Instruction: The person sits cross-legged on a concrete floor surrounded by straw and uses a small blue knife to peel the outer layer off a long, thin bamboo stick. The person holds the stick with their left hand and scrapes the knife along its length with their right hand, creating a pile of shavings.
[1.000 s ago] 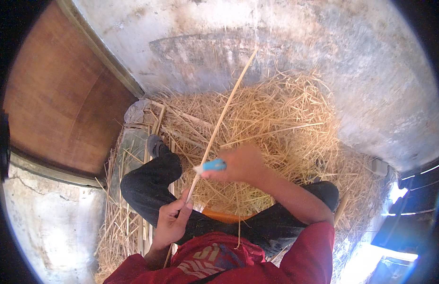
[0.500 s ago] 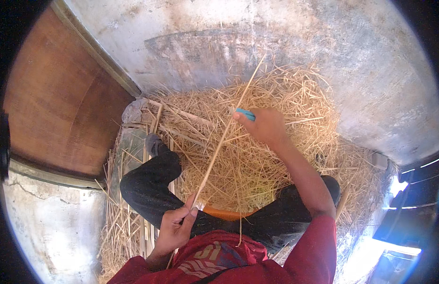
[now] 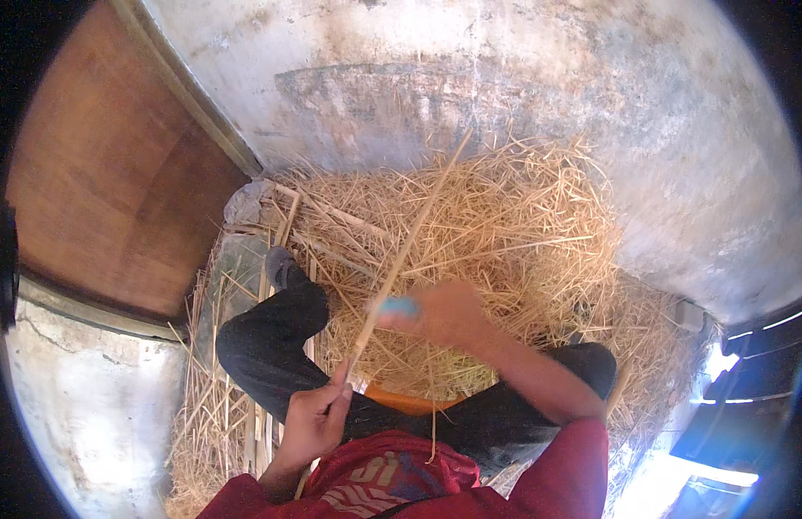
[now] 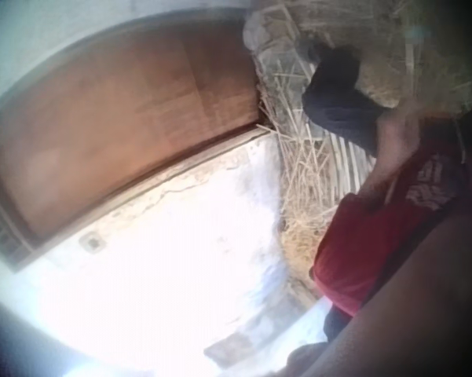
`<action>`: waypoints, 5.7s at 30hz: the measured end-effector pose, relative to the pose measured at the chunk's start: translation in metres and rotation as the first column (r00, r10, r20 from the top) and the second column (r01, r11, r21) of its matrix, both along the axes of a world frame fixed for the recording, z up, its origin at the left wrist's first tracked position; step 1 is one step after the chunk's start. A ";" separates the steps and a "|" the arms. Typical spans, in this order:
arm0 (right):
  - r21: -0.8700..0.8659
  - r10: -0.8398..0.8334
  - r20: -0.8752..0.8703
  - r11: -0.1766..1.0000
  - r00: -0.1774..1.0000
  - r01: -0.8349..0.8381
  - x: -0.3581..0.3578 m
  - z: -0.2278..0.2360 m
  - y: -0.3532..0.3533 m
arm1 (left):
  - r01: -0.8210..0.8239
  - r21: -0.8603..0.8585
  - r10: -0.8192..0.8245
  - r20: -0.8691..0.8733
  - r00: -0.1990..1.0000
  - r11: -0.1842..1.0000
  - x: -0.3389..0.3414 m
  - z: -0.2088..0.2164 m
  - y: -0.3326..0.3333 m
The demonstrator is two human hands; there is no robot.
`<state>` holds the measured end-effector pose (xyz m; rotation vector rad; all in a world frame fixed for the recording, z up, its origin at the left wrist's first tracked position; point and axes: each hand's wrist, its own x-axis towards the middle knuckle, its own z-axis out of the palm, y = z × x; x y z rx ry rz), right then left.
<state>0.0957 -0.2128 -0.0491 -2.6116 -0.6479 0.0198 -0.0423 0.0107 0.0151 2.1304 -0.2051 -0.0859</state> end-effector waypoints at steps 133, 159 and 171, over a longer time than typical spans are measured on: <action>0.115 -0.626 0.544 0.715 0.558 0.690 0.149 -0.036 -0.238 | 0.243 -0.162 -0.290 -0.416 0.862 0.956 -0.079 0.005 0.040; 0.768 0.133 -0.621 0.298 0.772 0.566 0.041 0.020 -0.024 | 0.021 -0.631 -0.355 -0.408 0.841 0.775 0.038 -0.067 -0.026; -0.008 -0.063 0.176 0.998 0.982 0.065 -0.002 0.024 -0.022 | -0.007 -0.334 -0.075 -0.232 0.970 0.943 0.023 -0.040 -0.020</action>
